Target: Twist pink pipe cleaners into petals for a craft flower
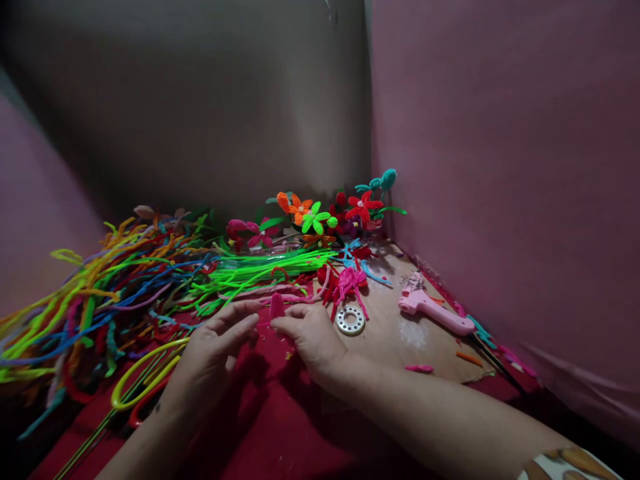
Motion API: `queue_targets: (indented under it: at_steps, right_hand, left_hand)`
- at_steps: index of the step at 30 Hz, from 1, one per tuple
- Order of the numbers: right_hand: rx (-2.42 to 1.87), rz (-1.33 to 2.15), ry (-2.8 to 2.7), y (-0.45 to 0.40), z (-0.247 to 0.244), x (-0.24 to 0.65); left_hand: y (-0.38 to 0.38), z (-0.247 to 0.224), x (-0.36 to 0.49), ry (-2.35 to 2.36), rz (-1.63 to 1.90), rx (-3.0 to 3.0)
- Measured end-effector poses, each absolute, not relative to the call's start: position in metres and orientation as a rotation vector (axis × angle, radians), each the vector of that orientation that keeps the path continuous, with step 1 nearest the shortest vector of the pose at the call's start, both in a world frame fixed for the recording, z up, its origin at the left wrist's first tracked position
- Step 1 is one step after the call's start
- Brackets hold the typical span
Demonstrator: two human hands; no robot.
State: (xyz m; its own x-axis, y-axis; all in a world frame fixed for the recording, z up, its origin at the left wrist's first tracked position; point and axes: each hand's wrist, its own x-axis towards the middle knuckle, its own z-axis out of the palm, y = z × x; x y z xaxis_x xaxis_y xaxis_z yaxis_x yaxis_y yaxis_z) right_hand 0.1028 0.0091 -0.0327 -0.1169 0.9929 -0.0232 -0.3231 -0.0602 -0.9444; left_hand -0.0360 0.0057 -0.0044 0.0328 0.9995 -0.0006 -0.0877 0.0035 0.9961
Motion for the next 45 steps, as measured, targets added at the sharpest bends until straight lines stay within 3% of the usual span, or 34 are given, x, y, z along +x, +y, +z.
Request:
queue_targets:
  at_steps: [23, 34, 45]
  right_hand:
    - [-1.124, 1.373, -1.436, -0.002, -0.035, 0.105]
    - [-1.147, 1.524, -1.373, -0.005, -0.030, 0.106]
    - [-1.133, 1.523, -1.302, -0.005, -0.030, 0.105]
  left_hand:
    - [0.008, -0.006, -0.041, 1.340, 1.244, 1.867]
    - [0.018, -0.001, -0.061, 1.443, 1.334, 1.494]
    - [0.012, 0.002, -0.056, 1.259, 1.053, 1.518]
